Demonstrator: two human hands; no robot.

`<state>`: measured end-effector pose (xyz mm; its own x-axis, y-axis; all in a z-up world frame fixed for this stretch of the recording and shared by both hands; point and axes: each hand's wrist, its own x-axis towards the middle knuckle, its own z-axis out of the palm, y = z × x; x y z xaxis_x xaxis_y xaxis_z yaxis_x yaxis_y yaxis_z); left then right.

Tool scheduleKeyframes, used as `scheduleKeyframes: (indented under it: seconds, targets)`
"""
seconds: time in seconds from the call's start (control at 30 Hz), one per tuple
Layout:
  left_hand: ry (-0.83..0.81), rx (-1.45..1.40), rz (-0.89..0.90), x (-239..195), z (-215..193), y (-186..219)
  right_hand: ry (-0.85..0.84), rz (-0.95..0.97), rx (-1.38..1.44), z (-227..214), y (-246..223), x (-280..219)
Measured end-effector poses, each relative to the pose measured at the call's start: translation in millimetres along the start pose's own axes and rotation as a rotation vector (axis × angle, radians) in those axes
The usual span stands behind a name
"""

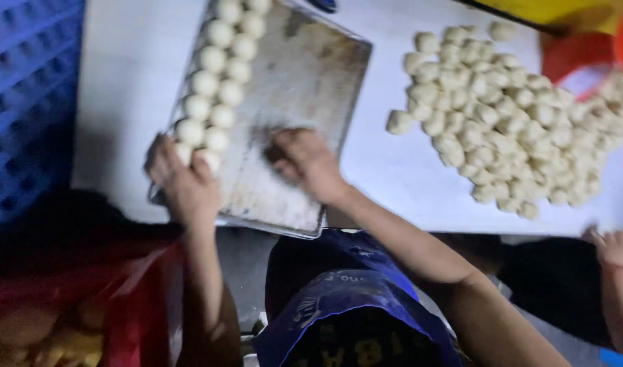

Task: The person rolls small pieces of dough into balls on a white table and places them onto a metal tray. The person repeatedly picks up dough from a pile, rolls it between their hands, and arranges the finished balls in rows on the tray.

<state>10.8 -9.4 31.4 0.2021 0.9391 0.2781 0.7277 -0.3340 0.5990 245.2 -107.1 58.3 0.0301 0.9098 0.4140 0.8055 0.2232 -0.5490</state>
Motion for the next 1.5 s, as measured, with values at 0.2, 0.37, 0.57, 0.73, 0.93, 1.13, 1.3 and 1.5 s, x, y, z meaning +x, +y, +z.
scheduleKeyframes:
  seconds: [0.2, 0.37, 0.57, 0.73, 0.93, 1.13, 1.3, 1.5]
  targets:
    - [0.433, 0.137, 0.115, -10.3, 1.3, 62.7, -0.013, 0.121, -0.826, -123.7, 158.8, -94.6]
    - [0.127, -0.375, 0.242, -24.6, 49.3, 175.4, -0.001, 0.288, -0.498, -144.4, 128.3, -187.4]
    - [-0.199, -0.558, 0.493, -82.7, 173.6, 299.7, 0.19, 0.254, -0.259, -140.5, 151.2, -228.6]
    - [-0.324, -0.403, 0.541, -117.3, 260.5, 415.3, 0.128, 0.243, -0.139, -158.5, 162.3, -278.4]
    - [-0.125, -0.012, 0.361, -159.2, 303.6, 478.6, 0.105, 0.158, -0.028, -195.4, 184.3, -325.6]
    - [-0.206, -0.114, 0.326, -136.7, 261.3, 429.7, 0.2, 0.19, 0.06, -201.9, 162.8, -305.8]
    - [-0.223, 0.101, 0.412, -130.0, 116.0, 311.6, 0.329, 0.321, -0.008, -212.2, 125.1, -305.4]
    - [-0.165, 0.19, 0.613, -140.9, 191.6, 260.5, 0.058, 0.159, -0.38, -171.9, 159.1, -257.0]
